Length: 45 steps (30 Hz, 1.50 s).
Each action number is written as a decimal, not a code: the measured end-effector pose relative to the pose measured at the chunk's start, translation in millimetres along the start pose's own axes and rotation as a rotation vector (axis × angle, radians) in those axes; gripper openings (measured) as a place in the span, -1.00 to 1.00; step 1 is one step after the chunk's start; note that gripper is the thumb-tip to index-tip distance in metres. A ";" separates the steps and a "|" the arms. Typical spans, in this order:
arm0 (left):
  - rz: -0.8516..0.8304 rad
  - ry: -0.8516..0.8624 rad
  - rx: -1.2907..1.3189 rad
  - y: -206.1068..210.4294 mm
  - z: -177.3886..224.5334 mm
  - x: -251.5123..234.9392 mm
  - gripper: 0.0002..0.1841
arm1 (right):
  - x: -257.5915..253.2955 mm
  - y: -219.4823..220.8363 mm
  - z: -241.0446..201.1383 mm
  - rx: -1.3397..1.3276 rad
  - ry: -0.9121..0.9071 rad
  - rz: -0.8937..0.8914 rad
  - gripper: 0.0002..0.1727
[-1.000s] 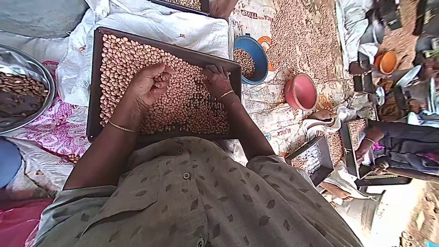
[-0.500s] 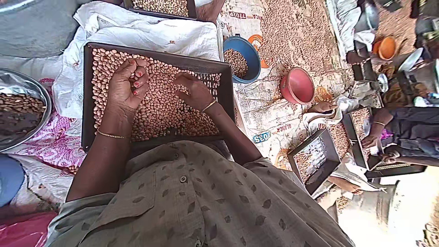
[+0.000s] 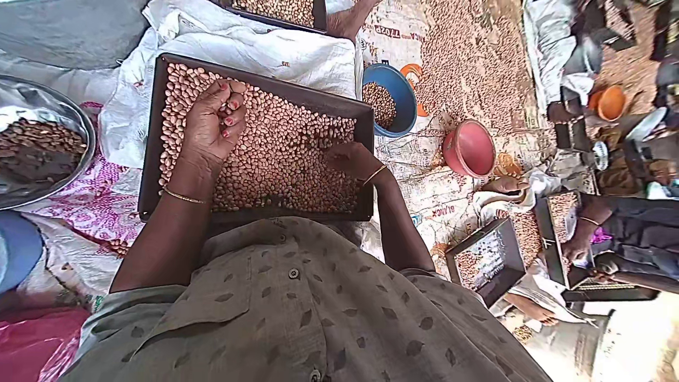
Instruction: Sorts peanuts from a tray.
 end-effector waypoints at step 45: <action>0.015 -0.074 -0.038 -12.1 11.1 3.3 -0.68 | -44.7 47.5 -31.1 0.232 -0.250 0.223 -0.71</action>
Point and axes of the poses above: each hand's wrist, its own x-axis away from the middle knuckle, its own y-axis out of the palm, z = x × y, the point moved 5 cm from there along -x, towards the middle knuckle, and after that the axes turned 3 degrees about z, right-handed, at the moved point
